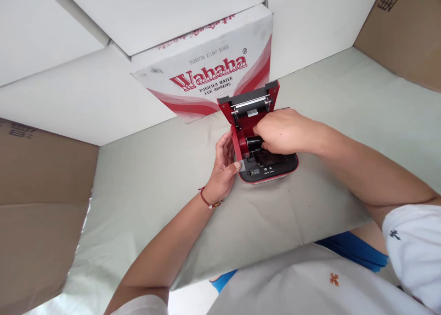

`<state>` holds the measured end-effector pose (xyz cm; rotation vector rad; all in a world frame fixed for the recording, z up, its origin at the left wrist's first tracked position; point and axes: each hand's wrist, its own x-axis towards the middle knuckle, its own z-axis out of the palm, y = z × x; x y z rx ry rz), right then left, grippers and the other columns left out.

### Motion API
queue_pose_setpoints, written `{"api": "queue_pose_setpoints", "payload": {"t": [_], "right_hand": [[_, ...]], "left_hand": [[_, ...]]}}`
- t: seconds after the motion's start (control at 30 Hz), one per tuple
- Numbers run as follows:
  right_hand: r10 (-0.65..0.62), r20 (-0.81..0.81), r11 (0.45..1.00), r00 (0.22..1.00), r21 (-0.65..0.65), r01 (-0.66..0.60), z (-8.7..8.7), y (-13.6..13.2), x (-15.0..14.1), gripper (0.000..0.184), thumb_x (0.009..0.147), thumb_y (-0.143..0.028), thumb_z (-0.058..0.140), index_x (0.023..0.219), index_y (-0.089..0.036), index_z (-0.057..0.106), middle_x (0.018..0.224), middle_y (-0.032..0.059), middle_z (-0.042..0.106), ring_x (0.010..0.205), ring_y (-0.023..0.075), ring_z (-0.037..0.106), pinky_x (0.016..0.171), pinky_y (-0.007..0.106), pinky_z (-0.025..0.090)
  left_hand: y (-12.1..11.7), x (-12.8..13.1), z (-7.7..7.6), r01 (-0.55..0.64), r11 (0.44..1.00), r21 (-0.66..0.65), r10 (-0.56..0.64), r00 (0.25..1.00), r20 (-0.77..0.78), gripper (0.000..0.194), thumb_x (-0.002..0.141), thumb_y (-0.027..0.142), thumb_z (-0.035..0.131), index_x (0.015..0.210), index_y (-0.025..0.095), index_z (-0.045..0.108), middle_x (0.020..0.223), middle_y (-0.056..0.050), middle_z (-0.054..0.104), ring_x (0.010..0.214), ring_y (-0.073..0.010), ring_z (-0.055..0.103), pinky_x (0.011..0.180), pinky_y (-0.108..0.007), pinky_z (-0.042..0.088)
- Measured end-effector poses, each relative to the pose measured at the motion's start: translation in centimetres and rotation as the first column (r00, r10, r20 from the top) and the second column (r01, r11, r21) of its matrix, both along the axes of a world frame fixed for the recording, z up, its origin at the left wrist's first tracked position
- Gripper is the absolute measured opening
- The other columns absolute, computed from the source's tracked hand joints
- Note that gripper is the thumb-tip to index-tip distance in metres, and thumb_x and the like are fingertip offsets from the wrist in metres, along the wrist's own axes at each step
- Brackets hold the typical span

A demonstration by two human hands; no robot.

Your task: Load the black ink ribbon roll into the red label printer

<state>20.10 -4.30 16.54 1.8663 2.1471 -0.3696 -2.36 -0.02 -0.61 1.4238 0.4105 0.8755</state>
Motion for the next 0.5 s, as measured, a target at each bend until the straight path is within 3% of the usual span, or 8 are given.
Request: {"api": "queue_pose_setpoints", "payload": {"t": [0.17,0.3,0.4,0.5], "right_hand": [[-0.007,-0.223,0.999,0.975,-0.043,-0.003,0.9,-0.3,1.1,0.028,0.099,-0.013,0.067,0.124,-0.017,0.081,0.121,0.0108,0.084,0.095,0.0222,0.073,0.073,0.031,0.043],[0.062,-0.342,0.998,0.938,0.015,-0.060,3.4,-1.8,3.2,0.029,0.104,-0.019,0.072,0.131,-0.017,0.083,0.114,0.0055,0.086,0.087,0.0157,0.071,0.077,0.030,0.044],[-0.026,-0.297,0.999,0.954,0.036,0.038,5.2,-2.7,6.4,0.038,0.112,-0.028,0.064,0.140,-0.014,0.085,0.113,0.0032,0.086,0.093,0.0124,0.073,0.081,0.035,0.042],[-0.185,-0.145,0.982,0.972,-0.002,0.187,5.6,-2.3,9.9,0.049,0.108,-0.035,0.061,0.144,-0.012,0.084,0.114,0.0029,0.085,0.100,0.0143,0.073,0.083,0.047,0.040]], "left_hand": [[0.0,0.0,0.2,0.013,1.000,0.006,-0.013,1.000,-0.013,0.088,0.096,0.071,0.090,0.170,0.049,0.048,0.190,-0.005,0.046,0.179,-0.0342,0.044,0.148,-0.060,0.040],[-0.1,0.0,0.3,0.010,1.000,0.016,-0.010,1.000,-0.009,0.089,0.096,0.073,0.089,0.170,0.048,0.048,0.190,-0.005,0.046,0.179,-0.0352,0.043,0.148,-0.062,0.039],[-0.1,0.0,0.2,0.011,1.000,0.012,-0.011,1.000,-0.016,0.089,0.096,0.073,0.089,0.171,0.049,0.048,0.190,-0.005,0.046,0.179,-0.0348,0.043,0.148,-0.062,0.040],[0.0,-0.1,0.1,0.019,1.000,-0.002,-0.019,1.000,-0.007,0.087,0.096,0.070,0.090,0.170,0.050,0.050,0.190,-0.004,0.046,0.178,-0.0333,0.044,0.148,-0.061,0.040]]}}
